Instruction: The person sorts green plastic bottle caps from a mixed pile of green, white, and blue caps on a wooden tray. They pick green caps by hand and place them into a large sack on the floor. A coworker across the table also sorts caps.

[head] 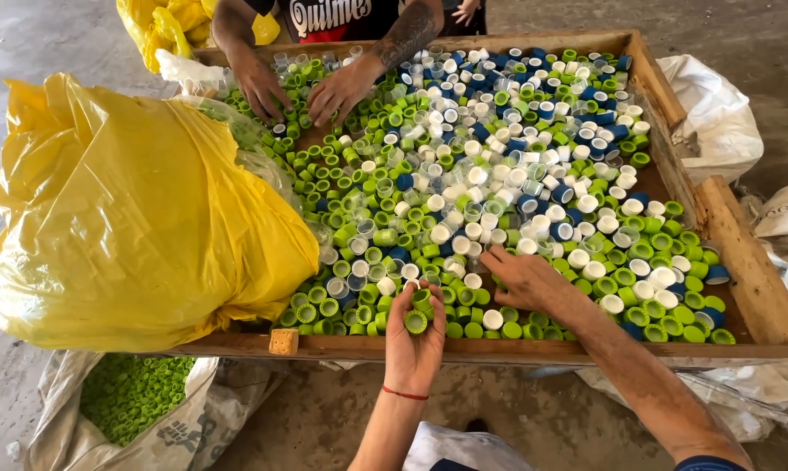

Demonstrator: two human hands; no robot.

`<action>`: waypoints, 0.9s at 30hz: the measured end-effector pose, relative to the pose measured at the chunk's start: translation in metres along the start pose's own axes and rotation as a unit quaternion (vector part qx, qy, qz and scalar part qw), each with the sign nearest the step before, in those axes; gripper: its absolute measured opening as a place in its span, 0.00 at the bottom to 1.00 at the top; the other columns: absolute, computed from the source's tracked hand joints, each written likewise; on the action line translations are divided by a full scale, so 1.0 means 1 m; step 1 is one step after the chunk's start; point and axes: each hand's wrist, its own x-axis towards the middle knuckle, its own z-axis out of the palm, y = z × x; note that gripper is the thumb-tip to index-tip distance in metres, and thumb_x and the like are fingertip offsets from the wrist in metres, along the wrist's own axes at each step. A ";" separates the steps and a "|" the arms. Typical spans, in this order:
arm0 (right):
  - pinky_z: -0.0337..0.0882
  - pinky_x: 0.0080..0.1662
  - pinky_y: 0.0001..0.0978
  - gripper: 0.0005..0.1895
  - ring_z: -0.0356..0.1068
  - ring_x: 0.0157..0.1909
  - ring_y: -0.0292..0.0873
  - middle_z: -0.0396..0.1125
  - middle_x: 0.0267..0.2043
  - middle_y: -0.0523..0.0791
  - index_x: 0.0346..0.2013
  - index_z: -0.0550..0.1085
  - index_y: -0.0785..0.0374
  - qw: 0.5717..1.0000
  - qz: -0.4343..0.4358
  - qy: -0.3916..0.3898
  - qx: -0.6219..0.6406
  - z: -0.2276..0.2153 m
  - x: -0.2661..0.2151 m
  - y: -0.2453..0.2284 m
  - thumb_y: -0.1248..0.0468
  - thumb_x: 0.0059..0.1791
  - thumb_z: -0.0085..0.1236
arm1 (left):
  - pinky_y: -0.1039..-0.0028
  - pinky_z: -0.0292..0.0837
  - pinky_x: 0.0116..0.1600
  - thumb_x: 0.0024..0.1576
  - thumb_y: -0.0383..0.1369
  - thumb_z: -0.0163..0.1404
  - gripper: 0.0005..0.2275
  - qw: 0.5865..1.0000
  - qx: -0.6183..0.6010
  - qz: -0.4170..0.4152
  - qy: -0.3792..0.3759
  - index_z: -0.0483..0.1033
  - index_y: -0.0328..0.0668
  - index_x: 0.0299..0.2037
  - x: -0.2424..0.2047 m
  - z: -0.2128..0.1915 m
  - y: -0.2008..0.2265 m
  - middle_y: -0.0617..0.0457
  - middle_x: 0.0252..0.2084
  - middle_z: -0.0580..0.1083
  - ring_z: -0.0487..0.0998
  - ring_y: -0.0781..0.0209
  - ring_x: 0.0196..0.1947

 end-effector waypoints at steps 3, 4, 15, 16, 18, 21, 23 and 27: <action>0.60 0.20 0.31 0.20 0.59 0.23 0.39 0.59 0.44 0.43 0.49 0.62 0.59 0.999 -0.015 0.032 -0.004 -0.003 0.000 -0.003 0.63 0.46 0.59 | 0.78 0.83 0.44 0.56 0.25 0.57 0.09 1.000 -0.001 -0.005 -0.001 0.71 0.43 0.44 0.001 0.000 -0.001 0.48 0.47 0.73 0.77 0.58 0.47; 0.60 0.20 0.31 0.20 0.59 0.23 0.39 0.59 0.44 0.43 0.49 0.62 0.59 0.999 -0.015 0.034 -0.005 0.000 0.001 0.000 0.63 0.46 0.59 | 0.78 0.83 0.44 0.56 0.25 0.57 0.09 1.000 0.000 -0.005 -0.002 0.71 0.43 0.44 0.001 0.000 -0.001 0.48 0.47 0.73 0.77 0.58 0.47; 0.81 0.49 0.35 0.14 0.75 0.46 0.42 0.70 0.53 0.46 0.48 0.72 0.57 0.853 0.191 -0.032 0.485 -0.084 -0.011 0.001 0.60 0.49 0.60 | 0.78 0.83 0.45 0.56 0.25 0.57 0.10 1.000 -0.003 -0.006 0.002 0.72 0.42 0.45 0.001 -0.001 -0.002 0.48 0.47 0.72 0.77 0.57 0.47; 0.81 0.49 0.35 0.14 0.75 0.46 0.42 0.70 0.53 0.46 0.48 0.72 0.57 0.852 0.192 -0.032 0.486 -0.090 -0.012 0.002 0.60 0.49 0.60 | 0.78 0.83 0.45 0.56 0.25 0.57 0.10 1.000 -0.002 -0.007 0.003 0.72 0.42 0.45 0.001 -0.002 -0.002 0.48 0.47 0.72 0.77 0.57 0.47; 0.74 0.47 0.42 0.10 0.69 0.52 0.47 0.67 0.56 0.47 0.49 0.70 0.59 0.660 0.209 0.210 0.690 -0.101 -0.015 0.006 0.66 0.53 0.51 | 0.78 0.83 0.45 0.57 0.25 0.57 0.09 1.000 -0.005 -0.013 -0.009 0.71 0.41 0.45 0.002 -0.002 -0.002 0.48 0.47 0.72 0.76 0.57 0.47; 0.79 0.31 0.19 0.22 0.71 0.42 0.41 0.65 0.58 0.50 0.59 0.72 0.60 0.363 0.223 0.296 0.855 -0.098 -0.011 0.021 0.58 0.51 0.60 | 0.78 0.83 0.45 0.57 0.25 0.56 0.09 1.000 -0.007 -0.020 -0.013 0.72 0.40 0.45 0.005 -0.005 -0.002 0.48 0.47 0.72 0.76 0.58 0.47; 0.69 0.26 0.15 0.14 0.66 0.37 0.36 0.65 0.50 0.47 0.52 0.69 0.58 0.352 0.243 0.296 0.854 -0.105 -0.013 0.019 0.59 0.54 0.53 | 0.79 0.82 0.45 0.57 0.25 0.56 0.08 1.000 -0.006 -0.018 -0.015 0.72 0.40 0.44 0.005 -0.004 -0.002 0.48 0.47 0.72 0.76 0.58 0.47; 0.49 0.19 0.13 0.08 0.54 0.26 0.28 0.63 0.33 0.37 0.39 0.66 0.54 0.398 0.250 0.281 0.837 -0.099 -0.017 0.025 0.56 0.57 0.50 | 0.80 0.82 0.44 0.56 0.25 0.56 0.09 1.000 -0.009 -0.022 -0.012 0.73 0.39 0.45 0.007 -0.001 -0.002 0.48 0.46 0.72 0.76 0.58 0.46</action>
